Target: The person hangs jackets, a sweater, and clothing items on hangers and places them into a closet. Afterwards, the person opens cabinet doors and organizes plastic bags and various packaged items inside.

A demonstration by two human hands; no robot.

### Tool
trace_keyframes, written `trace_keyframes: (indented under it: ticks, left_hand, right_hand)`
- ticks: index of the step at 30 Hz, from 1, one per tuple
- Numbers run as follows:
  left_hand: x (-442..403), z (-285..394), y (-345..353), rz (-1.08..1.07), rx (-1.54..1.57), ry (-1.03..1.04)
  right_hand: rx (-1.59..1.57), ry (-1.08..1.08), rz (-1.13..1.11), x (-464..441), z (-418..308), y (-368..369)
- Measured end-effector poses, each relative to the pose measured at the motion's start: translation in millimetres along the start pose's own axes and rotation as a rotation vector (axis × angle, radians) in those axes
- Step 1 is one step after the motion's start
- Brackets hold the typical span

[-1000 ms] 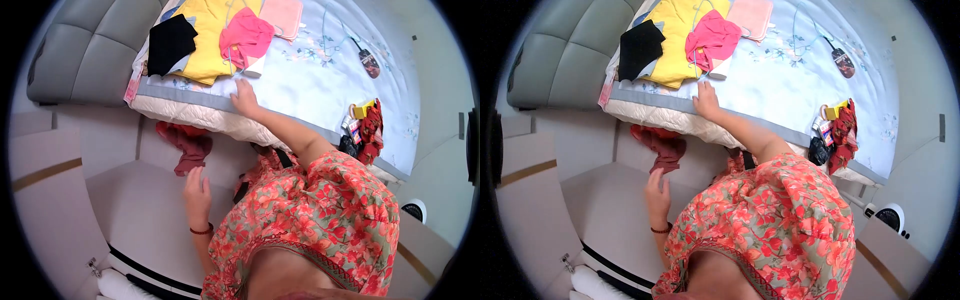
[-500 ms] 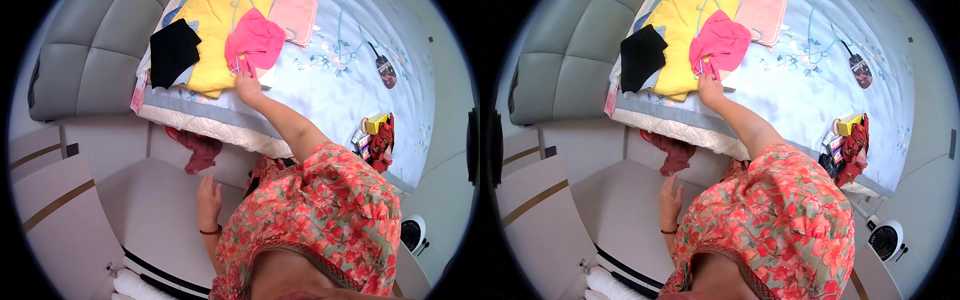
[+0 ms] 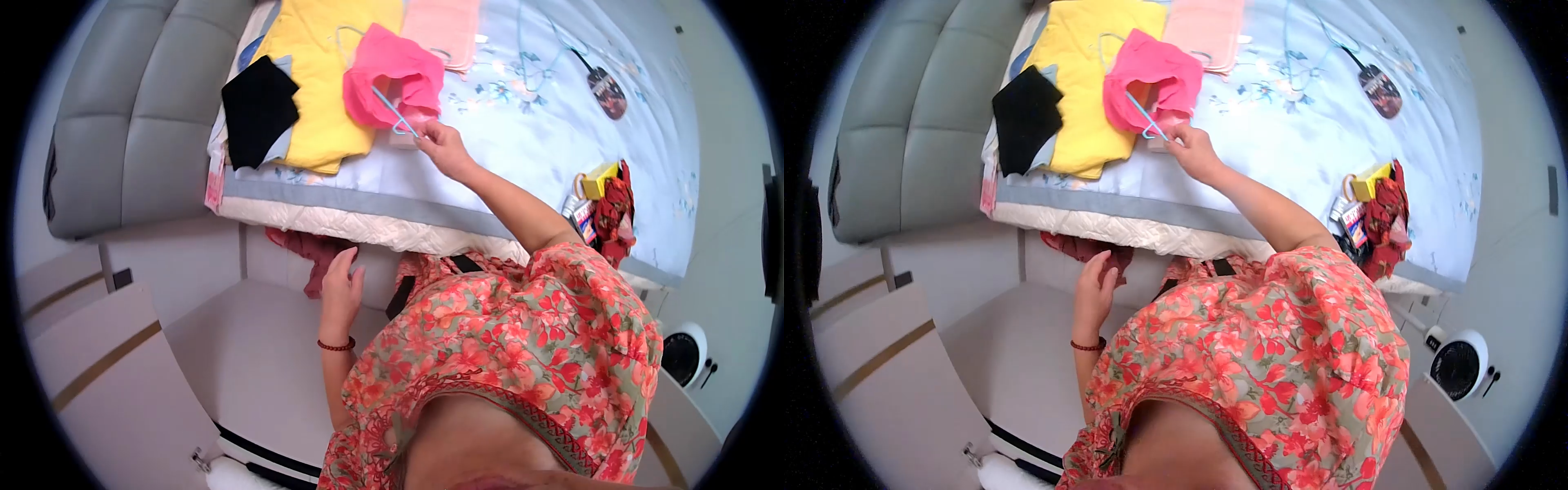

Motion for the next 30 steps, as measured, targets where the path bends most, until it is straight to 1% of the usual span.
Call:
trace_keyframes:
  ticks: [1,3,4,6,7,9,10,11,12,13,14,15,16,18,20,21,26,27,29,30]
  left_hand:
    - [-6,-2,7,-0.024,-0.001,0.013]
    - [-18,-11,18,0.025,-0.009,0.102]
    - [-27,-4,20,0.026,0.002,0.073]
    - [-33,26,17,0.017,0.001,0.04]
    - [-43,34,19,0.006,-0.007,0.045]
    - [-54,45,26,0.052,0.034,-0.039]
    - [-59,60,31,0.134,0.139,0.017]
    - [-65,77,41,0.219,0.24,0.076]
    - [-70,82,43,0.216,0.271,0.09]
    - [-78,90,43,0.221,0.294,0.103]
    - [-84,108,55,0.208,0.291,0.105]
    - [-89,121,70,0.197,0.408,-0.071]
    - [-91,125,80,0.191,0.535,-0.252]
    - [-98,121,101,0.161,0.554,-0.278]
    - [-102,105,117,0.164,0.502,-0.311]
    - [-108,95,129,0.169,0.57,-0.303]
    - [-119,72,141,0.087,0.58,-0.268]
    - [-119,66,145,0.05,0.552,-0.276]
    - [-113,71,149,0.064,0.576,-0.255]
    - [-112,72,150,0.077,0.613,-0.229]
  right_hand:
    - [0.003,0.011,0.025,1,-2,-5]
    - [0.04,-0.338,0.154,8,-23,-10]
    - [0.042,-0.33,0.171,11,-23,-14]
    - [0.22,-0.646,0.159,38,-39,-20]
    - [0.218,-0.637,0.17,41,-40,-24]
    - [0.209,-0.885,0.142,63,-46,-35]
    - [0.21,-0.876,0.156,72,-44,-42]
    - [0.182,-0.952,0.115,81,-41,-50]
    - [0.175,-1.022,0.065,96,-45,-52]
    - [0.179,-1.013,0.075,102,-48,-54]
    - [0.169,-1.087,0.032,106,-46,-59]
    - [0.152,-1.157,-0.01,110,-37,-63]
    - [0.156,-1.15,-0.009,112,-33,-63]
    - [0.231,-1.193,-0.015,118,-22,-59]
    - [0.204,-1.197,-0.003,122,-18,-54]
    - [0.233,-1.195,0.008,125,-11,-52]
    - [0.308,-1.237,0.089,134,-8,-44]
    - [0.327,-1.258,0.078,136,-5,-44]
    - [0.339,-1.277,0.071,140,1,-43]
    - [0.335,-1.26,-0.015,140,5,-40]
Point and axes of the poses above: each hand's wrist, its own x-axis away from the middle knuckle, its own y-axis out of the palm, z = x × y, the point moved 4 cm from there along -x, towards the middle knuckle, and after that the axes turned 12 degrees about z, right-handed, at the moved point
